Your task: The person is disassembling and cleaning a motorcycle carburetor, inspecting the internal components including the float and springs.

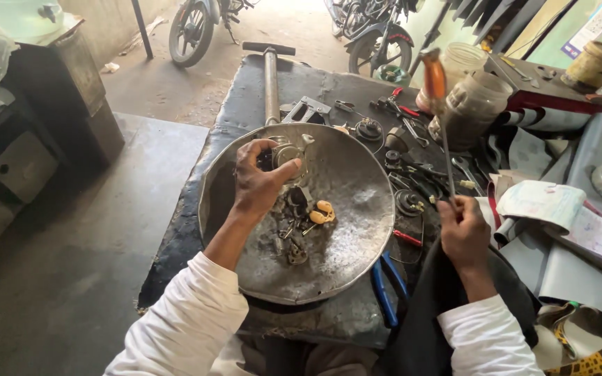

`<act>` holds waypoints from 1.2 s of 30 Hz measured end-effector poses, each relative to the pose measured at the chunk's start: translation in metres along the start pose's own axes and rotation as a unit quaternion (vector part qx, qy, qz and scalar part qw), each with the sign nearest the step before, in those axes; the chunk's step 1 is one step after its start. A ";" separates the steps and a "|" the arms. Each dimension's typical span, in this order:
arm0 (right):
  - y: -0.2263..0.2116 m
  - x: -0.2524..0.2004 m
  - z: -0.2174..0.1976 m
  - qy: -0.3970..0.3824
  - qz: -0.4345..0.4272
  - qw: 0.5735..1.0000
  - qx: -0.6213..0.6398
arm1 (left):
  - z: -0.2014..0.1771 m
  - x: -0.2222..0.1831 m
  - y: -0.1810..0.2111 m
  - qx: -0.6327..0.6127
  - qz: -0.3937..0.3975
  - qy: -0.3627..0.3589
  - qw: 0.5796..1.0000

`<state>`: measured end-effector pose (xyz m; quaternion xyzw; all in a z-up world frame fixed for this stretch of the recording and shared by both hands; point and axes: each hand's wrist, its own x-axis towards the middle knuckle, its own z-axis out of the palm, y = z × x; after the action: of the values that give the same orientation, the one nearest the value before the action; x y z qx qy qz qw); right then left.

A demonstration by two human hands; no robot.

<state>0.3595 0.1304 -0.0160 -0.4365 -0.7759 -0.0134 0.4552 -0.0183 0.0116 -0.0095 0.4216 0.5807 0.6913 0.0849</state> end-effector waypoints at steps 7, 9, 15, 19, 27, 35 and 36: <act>-0.032 0.041 0.010 0.014 0.051 0.988 0.145 | 0.000 -0.001 0.002 0.040 0.012 0.006 0.999; -0.044 0.042 0.012 0.017 0.102 0.962 0.251 | 0.000 0.001 -0.002 0.050 0.031 0.018 0.998; -0.096 0.067 0.002 -0.085 0.072 0.948 0.298 | 0.000 0.000 0.000 0.063 0.027 0.026 0.997; -0.099 0.067 0.021 -0.064 0.058 0.970 0.226 | -0.001 0.004 0.000 0.082 0.048 0.030 0.995; -0.094 0.070 -0.028 0.017 -0.060 0.938 0.341 | -0.004 0.000 0.004 0.087 0.058 0.017 0.994; -0.116 0.048 -0.123 -0.061 0.027 0.981 0.181 | -0.007 -0.005 0.005 0.121 0.100 0.024 0.987; -0.107 0.043 -0.130 -0.076 0.063 0.959 0.265 | -0.006 -0.004 0.007 0.106 0.093 0.023 0.990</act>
<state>0.3674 0.0383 0.1311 -0.3480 -0.7547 0.2546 0.4944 -0.0172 0.0028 -0.0049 0.4646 0.6107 0.6401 -0.0384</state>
